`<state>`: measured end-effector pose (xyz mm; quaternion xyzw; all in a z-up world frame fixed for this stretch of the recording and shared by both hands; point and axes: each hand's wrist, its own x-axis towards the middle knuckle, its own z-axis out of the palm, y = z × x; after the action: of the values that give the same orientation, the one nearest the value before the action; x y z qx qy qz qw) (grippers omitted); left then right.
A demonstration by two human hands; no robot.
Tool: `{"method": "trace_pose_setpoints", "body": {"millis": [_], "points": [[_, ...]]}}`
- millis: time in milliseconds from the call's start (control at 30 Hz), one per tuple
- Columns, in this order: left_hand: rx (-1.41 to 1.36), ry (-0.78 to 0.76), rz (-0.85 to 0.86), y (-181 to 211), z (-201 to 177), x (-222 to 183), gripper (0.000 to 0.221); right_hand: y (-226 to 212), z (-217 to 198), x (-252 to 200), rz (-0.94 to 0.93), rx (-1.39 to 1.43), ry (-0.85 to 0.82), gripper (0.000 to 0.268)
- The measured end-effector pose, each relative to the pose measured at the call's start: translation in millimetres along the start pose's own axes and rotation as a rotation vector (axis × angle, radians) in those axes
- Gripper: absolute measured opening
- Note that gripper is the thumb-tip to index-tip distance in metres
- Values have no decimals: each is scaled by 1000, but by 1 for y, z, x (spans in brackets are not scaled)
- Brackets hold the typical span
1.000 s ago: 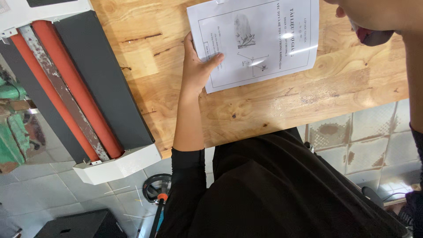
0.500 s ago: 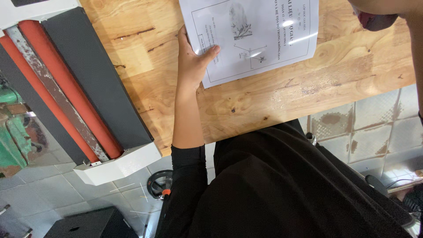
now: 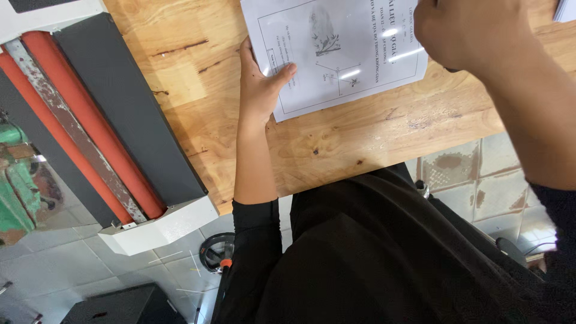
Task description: The person laminates a stack of printed documents by placing them into a laminating machine, smoothing them with a roller, and stacking the finished sheets on the table.
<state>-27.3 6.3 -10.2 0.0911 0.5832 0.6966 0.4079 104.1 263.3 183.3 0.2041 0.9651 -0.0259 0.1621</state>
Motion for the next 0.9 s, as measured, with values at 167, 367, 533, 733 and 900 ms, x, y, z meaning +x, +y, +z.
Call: {"method": "trace_pose_setpoints", "body": {"millis": [167, 367, 533, 733, 900], "points": [[-24, 4, -30, 7, 0, -1, 82, -6, 0, -6, 81, 308, 60, 21], [16, 48, -79, 15, 5, -3, 82, 0, 4, -2, 103, 365, 40, 16], [31, 51, -57, 19, 3, -1, 83, 8, 8, 1, 7, 273, 177, 33], [104, 78, -61, 26, 3, 2, 88, -5, 61, 15, -19, 534, 293, 83], [-22, 56, -69, 13, 6, 8, 91, -14, 64, 19, 1, 453, 410, 89]]}}
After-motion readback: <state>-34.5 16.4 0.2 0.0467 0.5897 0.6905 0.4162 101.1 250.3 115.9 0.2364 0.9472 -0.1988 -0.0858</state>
